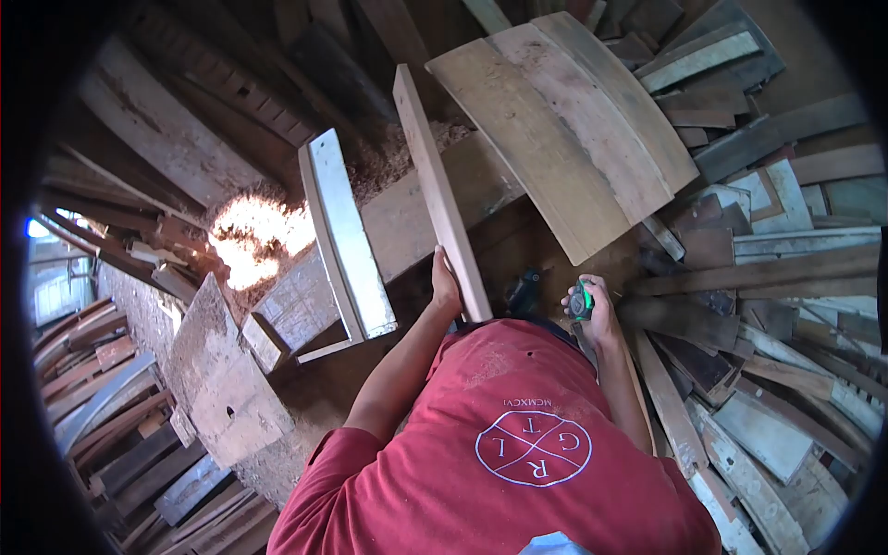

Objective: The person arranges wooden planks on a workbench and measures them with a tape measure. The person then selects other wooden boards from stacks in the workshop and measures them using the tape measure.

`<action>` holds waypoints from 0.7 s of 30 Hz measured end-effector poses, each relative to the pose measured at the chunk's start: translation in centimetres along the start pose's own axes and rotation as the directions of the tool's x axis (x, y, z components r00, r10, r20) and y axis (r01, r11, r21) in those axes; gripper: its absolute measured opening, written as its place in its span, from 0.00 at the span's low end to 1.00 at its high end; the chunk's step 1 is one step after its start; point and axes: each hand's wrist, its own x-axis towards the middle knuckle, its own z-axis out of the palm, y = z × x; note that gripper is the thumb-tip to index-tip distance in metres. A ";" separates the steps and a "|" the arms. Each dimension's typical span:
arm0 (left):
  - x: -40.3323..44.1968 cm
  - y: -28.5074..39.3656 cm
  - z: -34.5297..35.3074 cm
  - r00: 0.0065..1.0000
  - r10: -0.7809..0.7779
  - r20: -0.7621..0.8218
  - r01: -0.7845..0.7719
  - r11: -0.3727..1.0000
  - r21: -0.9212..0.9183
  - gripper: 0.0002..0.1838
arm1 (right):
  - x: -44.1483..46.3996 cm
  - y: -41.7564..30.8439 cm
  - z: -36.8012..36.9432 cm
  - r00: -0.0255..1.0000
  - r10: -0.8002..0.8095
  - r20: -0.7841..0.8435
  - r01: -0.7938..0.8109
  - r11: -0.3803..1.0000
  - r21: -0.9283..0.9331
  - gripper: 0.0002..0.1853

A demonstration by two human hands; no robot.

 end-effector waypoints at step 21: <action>-12.2 5.7 0.7 0.666 0.721 0.191 -0.663 0.456 0.593 0.13 | 3.1 -3.5 16.6 0.737 -0.087 0.670 0.663 0.284 -0.693 0.42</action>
